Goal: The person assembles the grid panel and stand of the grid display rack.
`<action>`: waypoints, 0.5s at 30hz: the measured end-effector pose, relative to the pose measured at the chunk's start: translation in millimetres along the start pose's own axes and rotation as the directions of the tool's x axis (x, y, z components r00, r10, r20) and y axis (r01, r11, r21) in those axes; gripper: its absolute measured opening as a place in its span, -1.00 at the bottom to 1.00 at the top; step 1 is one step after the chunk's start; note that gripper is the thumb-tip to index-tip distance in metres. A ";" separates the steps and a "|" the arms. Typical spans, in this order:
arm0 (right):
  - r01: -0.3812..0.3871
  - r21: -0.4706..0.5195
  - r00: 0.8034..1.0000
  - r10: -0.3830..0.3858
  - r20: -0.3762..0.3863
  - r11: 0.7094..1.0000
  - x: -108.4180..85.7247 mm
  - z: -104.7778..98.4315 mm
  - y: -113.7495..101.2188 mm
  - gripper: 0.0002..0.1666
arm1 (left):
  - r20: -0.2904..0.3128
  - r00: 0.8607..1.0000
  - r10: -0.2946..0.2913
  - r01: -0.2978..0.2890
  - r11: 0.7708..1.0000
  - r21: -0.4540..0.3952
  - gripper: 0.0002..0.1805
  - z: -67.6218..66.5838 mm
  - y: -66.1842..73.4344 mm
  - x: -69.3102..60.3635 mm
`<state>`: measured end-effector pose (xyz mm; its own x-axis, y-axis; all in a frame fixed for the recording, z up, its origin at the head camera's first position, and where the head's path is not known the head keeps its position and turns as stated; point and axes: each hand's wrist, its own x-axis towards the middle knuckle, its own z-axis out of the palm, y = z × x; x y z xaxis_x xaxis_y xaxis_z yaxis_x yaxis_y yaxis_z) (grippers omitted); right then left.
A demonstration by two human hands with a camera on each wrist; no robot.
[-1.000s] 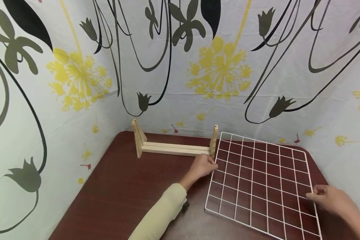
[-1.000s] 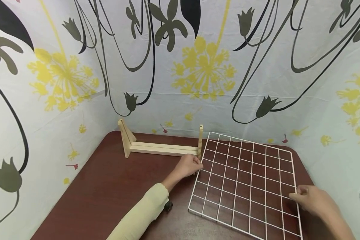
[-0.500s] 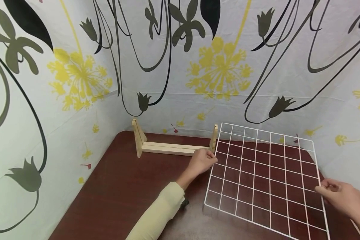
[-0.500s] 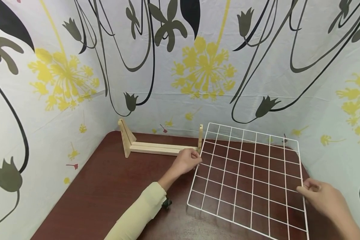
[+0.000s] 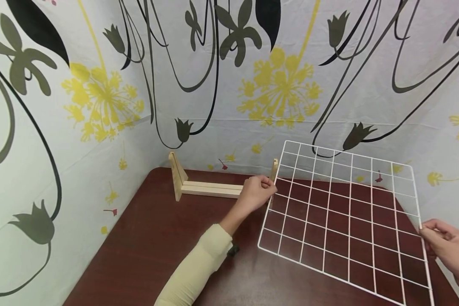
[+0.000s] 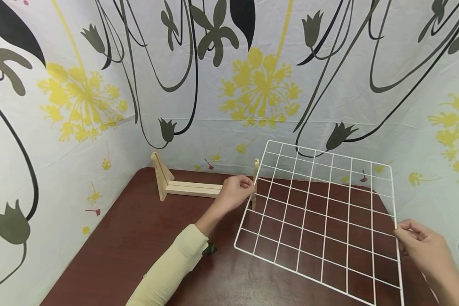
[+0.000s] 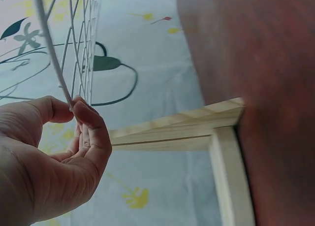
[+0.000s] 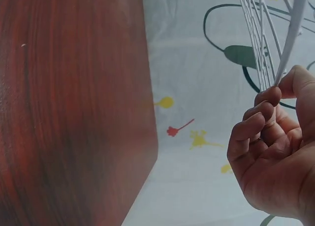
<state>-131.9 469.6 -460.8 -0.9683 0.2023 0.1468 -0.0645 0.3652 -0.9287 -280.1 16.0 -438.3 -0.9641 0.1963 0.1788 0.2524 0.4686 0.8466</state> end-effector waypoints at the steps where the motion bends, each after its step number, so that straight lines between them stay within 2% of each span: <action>1: 0.012 0.058 1.000 -0.012 0.001 0.998 -0.1 1.0 -0.5 -0.48 | 0.000 1.000 0.003 -0.003 1.000 -0.014 -0.90 -2.5 2.9 0.8; 4: 0.041 0.215 0.999 -0.040 -0.009 0.976 0.1 3.9 -1.4 -0.49 | -0.003 1.000 0.009 -0.009 0.997 -0.081 -0.88 -10.0 10.3 1.3; 7: 0.050 0.375 0.999 -0.044 -0.024 0.926 0.4 5.5 -1.3 -0.51 | -0.009 1.000 0.007 -0.008 0.988 -0.152 -0.88 -16.1 15.6 0.3; 9: 0.061 0.484 0.998 -0.061 -0.015 0.873 1.0 5.7 -1.1 -0.51 | -0.008 1.000 0.005 -0.006 0.980 -0.199 -0.88 -19.7 19.0 -1.4; 11: 0.071 0.608 0.995 -0.100 0.013 0.791 2.4 6.1 -1.6 -0.47 | 0.005 1.000 0.001 0.001 0.969 -0.248 -0.88 -22.9 22.2 -3.4; 14: 0.084 0.735 0.981 -0.184 0.055 0.672 4.9 8.7 -3.3 -0.39 | 0.030 1.000 -0.008 0.018 0.945 -0.328 -0.84 -27.5 25.8 -6.7; 15: 0.083 0.760 0.975 -0.209 0.071 0.645 5.6 9.9 -4.3 -0.38 | 0.037 0.999 -0.012 0.025 0.933 -0.358 -0.83 -29.0 26.5 -7.8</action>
<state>-139.4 460.1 -459.4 -0.9479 0.0563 0.3134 -0.3055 -0.4379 -0.8455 -268.3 1.9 -402.8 -0.9634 0.2223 0.1498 0.1823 0.1339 0.9741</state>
